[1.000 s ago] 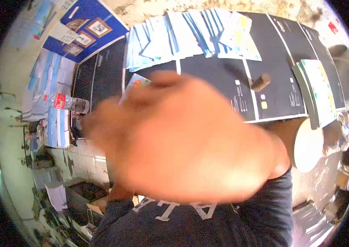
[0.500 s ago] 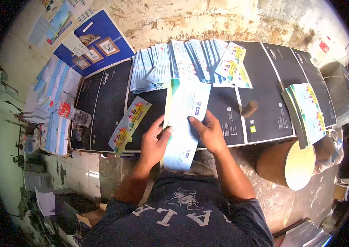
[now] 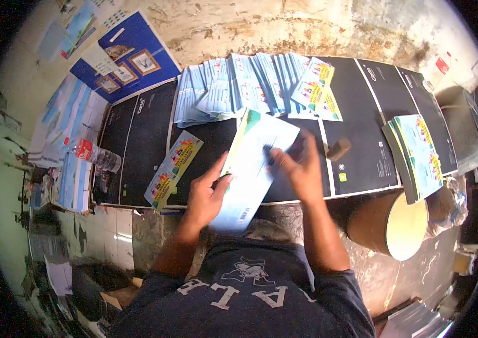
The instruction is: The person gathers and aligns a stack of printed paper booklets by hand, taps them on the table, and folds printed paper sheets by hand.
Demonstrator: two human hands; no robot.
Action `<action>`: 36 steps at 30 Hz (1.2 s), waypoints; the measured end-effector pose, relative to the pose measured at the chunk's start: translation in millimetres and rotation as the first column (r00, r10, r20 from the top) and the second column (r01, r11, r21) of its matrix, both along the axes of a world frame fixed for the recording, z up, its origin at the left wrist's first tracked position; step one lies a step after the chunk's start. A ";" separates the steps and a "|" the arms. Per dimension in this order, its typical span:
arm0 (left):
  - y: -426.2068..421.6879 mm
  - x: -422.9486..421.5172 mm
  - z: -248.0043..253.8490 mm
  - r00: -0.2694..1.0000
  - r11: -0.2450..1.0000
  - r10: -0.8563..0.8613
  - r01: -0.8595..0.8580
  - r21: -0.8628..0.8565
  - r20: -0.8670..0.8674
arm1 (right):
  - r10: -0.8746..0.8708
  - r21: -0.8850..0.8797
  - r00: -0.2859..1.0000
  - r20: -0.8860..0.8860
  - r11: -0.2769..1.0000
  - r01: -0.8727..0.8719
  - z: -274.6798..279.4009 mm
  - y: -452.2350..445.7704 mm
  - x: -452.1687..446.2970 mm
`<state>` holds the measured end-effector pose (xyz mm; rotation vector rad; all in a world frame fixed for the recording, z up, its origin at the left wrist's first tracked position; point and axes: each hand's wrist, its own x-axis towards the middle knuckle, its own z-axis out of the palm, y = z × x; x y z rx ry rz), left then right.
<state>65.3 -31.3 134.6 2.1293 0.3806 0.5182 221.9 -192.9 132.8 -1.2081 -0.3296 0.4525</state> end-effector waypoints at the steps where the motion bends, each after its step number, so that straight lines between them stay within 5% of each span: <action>1: 7.1 -4.3 -1.5 0.995 0.995 -0.089 0.087 0.046 0.040 | -0.153 -0.068 0.927 0.342 0.980 0.187 3.8 -3.8 10.2; 3: 15.2 -13.7 1.1 0.979 0.977 -0.203 0.202 0.061 0.010 | 0.190 -0.408 0.868 0.459 0.913 0.016 26.7 -28.0 27.9; 5: 15.9 -18.4 4.2 0.955 0.958 -0.282 0.285 0.019 -0.090 | 0.241 -0.392 0.814 0.528 0.920 -0.018 41.0 -31.5 26.0; 7: 13.8 -18.8 5.5 0.955 0.956 -0.290 0.292 0.017 -0.060 | 0.474 -0.633 0.827 0.301 0.748 -0.198 52.2 -33.6 26.9; 11: 13.1 -22.8 6.4 0.954 0.955 -0.295 0.296 0.017 -0.050 | 0.383 -0.505 0.889 0.251 0.835 -0.218 49.0 -28.7 20.6; 36: 7.9 -26.5 8.6 0.945 0.945 -0.323 0.319 -0.069 -0.051 | 0.359 -0.499 0.900 0.248 0.843 -0.198 42.0 -32.2 22.8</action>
